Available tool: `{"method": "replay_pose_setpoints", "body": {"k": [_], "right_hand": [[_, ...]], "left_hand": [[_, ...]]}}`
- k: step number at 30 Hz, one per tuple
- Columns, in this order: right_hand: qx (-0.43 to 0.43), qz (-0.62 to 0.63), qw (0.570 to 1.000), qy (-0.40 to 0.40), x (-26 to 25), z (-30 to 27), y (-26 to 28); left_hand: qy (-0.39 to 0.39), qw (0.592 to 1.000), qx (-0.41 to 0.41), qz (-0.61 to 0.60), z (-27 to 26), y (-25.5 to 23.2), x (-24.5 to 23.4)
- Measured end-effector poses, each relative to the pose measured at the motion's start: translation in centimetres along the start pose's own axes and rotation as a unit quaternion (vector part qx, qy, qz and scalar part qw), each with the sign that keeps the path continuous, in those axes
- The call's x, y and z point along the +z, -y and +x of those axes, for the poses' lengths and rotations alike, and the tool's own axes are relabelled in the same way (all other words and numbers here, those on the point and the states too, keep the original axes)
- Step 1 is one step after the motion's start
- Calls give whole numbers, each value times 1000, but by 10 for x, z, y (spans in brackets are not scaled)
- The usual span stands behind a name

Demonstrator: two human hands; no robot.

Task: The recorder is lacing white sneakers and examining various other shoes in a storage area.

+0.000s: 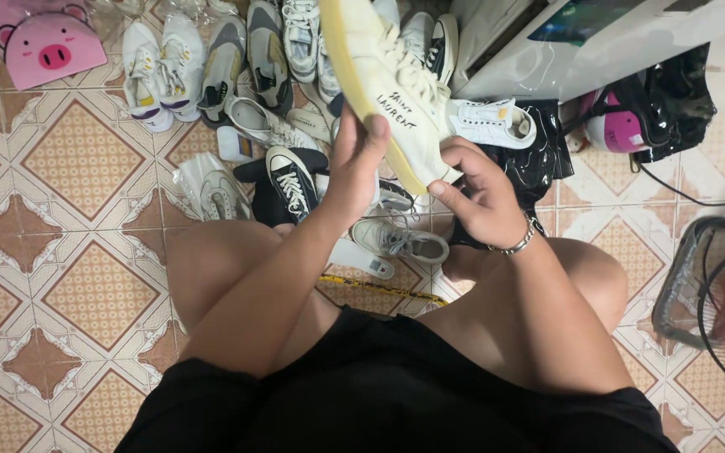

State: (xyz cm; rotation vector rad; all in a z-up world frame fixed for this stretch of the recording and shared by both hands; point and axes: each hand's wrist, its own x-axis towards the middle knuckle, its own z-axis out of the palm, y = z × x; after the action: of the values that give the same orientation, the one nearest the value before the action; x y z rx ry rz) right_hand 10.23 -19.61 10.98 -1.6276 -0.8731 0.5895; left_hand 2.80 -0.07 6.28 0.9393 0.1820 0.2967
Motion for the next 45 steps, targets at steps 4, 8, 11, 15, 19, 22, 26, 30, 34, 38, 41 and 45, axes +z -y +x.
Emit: {"method": "replay_pose_setpoints", "body": {"k": [4, 8, 11, 15, 19, 22, 26, 30, 34, 38, 41, 45], "right_hand": [[22, 60, 998, 8, 1, 5, -11], [21, 112, 993, -10, -1, 3, -13], [-30, 68, 996, -41, 3, 5, -9], [-21, 101, 992, -68, 11, -1, -15], [-7, 127, 987, -100, 13, -2, -21], [55, 217, 968, -117, 17, -1, -17], [77, 302, 939, -143, 21, 6, -13], [54, 309, 937, -156, 26, 9, -17], [69, 339, 923, -169, 28, 7, -25], [75, 351, 919, -160, 26, 7, -25], [72, 340, 926, -148, 24, 9, -22], [75, 330, 929, -148, 23, 9, -21]], "left_hand": [[11, 998, 34, 47, 7, -5, 10], [15, 996, 63, 69, 9, -7, 20], [9, 996, 58, 64, 7, -2, 21], [10, 997, 49, 51, 7, 1, 17], [31, 996, 49, 70, 7, -2, 17], [51, 995, 36, 79, 6, -3, 16], [68, 994, 25, 76, 10, -1, 14], [74, 995, 33, 63, 15, 7, 10], [82, 994, 33, 60, 17, 8, 10], [87, 993, 32, 69, 17, 5, 9], [84, 994, 24, 62, 17, 4, 9], [77, 996, 18, 50, 17, 1, 10]]}}
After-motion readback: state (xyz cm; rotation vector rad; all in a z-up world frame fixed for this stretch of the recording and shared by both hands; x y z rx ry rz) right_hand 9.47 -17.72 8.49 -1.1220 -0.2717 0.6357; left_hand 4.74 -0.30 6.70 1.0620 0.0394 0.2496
